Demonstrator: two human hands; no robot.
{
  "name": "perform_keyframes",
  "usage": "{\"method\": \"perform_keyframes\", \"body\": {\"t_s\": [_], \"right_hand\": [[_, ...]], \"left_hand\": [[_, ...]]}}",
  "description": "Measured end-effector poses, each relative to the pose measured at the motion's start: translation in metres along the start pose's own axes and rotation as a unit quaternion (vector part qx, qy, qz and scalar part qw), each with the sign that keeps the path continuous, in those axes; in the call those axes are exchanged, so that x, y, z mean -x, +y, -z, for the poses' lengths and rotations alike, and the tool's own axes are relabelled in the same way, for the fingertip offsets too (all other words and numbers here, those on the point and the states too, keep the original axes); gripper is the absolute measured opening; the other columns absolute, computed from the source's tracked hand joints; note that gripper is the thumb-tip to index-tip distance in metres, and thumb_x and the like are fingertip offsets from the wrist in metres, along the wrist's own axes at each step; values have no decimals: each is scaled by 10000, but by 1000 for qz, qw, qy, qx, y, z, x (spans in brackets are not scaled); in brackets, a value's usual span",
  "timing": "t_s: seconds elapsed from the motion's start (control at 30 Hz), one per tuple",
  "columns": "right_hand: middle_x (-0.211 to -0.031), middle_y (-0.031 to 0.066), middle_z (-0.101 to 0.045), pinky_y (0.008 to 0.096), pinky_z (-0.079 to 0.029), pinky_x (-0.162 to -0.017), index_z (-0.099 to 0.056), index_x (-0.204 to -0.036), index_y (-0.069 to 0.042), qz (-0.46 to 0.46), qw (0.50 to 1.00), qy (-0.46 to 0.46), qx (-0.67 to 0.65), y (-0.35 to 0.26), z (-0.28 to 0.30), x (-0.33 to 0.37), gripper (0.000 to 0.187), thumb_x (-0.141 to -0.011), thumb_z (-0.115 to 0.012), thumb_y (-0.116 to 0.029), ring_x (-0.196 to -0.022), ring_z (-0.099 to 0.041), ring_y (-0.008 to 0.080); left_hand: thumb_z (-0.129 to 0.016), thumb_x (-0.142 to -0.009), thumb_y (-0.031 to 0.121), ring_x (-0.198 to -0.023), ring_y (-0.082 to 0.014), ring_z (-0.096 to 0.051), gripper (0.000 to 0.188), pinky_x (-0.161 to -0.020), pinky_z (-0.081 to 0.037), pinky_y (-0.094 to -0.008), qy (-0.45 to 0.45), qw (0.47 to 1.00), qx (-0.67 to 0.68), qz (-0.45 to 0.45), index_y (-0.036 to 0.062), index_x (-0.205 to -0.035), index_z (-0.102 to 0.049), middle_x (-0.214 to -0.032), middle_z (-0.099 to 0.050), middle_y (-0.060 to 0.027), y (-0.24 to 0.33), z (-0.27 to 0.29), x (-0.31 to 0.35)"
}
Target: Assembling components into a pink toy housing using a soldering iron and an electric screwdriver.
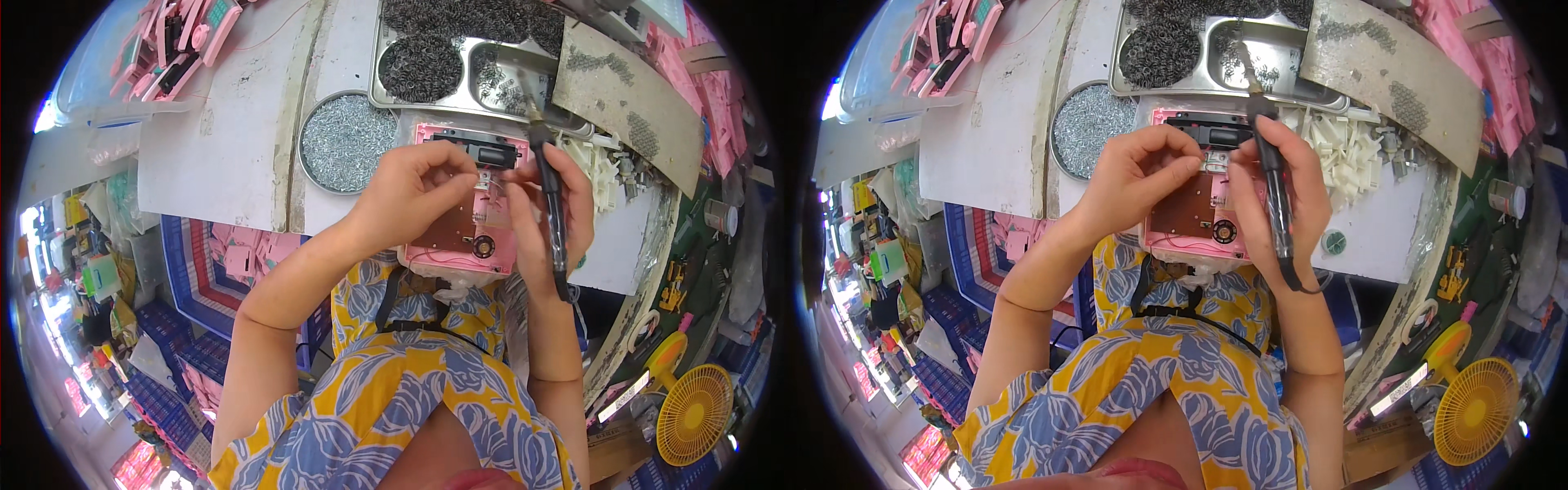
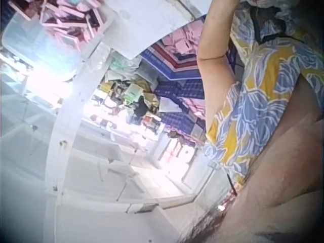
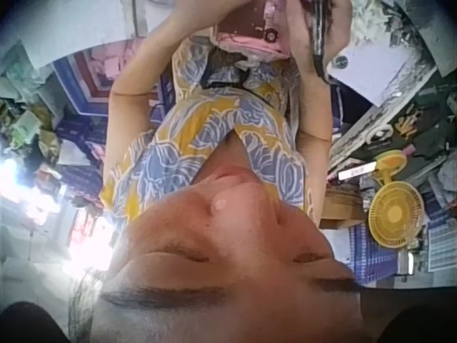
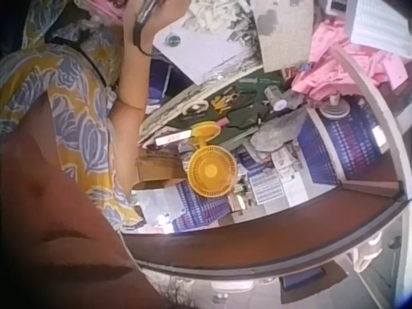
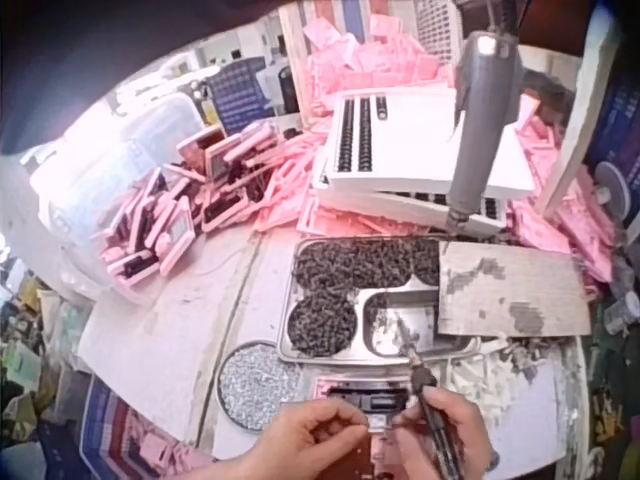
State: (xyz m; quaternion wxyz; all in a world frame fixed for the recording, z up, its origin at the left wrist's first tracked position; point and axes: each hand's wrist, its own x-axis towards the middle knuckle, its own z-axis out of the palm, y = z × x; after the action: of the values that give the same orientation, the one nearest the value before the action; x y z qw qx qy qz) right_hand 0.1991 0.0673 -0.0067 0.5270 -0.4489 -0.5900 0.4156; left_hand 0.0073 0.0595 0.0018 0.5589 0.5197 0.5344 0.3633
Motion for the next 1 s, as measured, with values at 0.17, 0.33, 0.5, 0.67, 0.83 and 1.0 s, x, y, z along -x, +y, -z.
{"method": "perform_keyframes", "body": {"t_s": [0.17, 0.33, 0.5, 0.67, 0.83, 1.0], "right_hand": [[-1065, 122, -684, 507, -414, -1110, -546, -1326, -26, 189, 943, -65, 267, 14, 10, 14, 531, -835, -712, 92, -998, -699, 236], [-1023, 118, -737, 558, -334, -1139, -614, -1230, -51, 175, 972, -29, 154, 23, 15, 28, 500, -770, -789, 33, -918, -685, 231], [-883, 94, -629, 449, -420, -929, -626, -1097, -21, 169, 983, -35, 56, 12, 55, 19, 267, -864, -749, -65, -800, -570, 248], [-777, 75, -611, 441, -420, -933, -623, -1037, -16, 137, 984, -103, 52, 4, 77, 14, 240, -832, -725, -87, -704, -543, 199], [-725, 67, -611, 448, -451, -878, -633, -1014, -20, 166, 972, -142, 86, 6, 73, 9, 242, -800, -716, -98, -612, -534, 192], [-712, 66, -617, 449, -464, -841, -643, -997, -18, 177, 967, -157, 97, 6, 66, 5, 241, -778, -715, -88, -585, -528, 196]], "left_hand": [[-694, -964, 100, -791, -27, -569, 104, -699, -473, -200, 16, 1000, -9, 20, -1, -967, -668, -865, -650, 26, -6, 3, 0], [-745, -878, 96, -772, -149, -590, 116, -673, -477, -271, 83, 963, -197, -161, 16, -903, -665, -898, -609, -55, -10, -9, -11], [-776, -797, 88, -870, -266, -602, 148, -697, -500, -337, 141, 925, -276, -221, 16, -841, -655, -1020, -576, -116, -18, -17, -12], [-777, -781, 68, -887, -268, -603, 138, -718, -503, -347, 140, 933, -262, -206, 17, -815, -653, -1003, -581, -111, -24, -16, -12], [-778, -768, 55, -881, -267, -603, 141, -708, -505, -343, 146, 925, -271, -222, 20, -810, -647, -1006, -580, -109, -26, -15, -13], [-738, -769, 74, -813, -323, -631, 115, -681, -525, -405, 149, 924, -266, -229, 28, -802, -638, -1025, -587, -127, -27, -15, -14]]}}
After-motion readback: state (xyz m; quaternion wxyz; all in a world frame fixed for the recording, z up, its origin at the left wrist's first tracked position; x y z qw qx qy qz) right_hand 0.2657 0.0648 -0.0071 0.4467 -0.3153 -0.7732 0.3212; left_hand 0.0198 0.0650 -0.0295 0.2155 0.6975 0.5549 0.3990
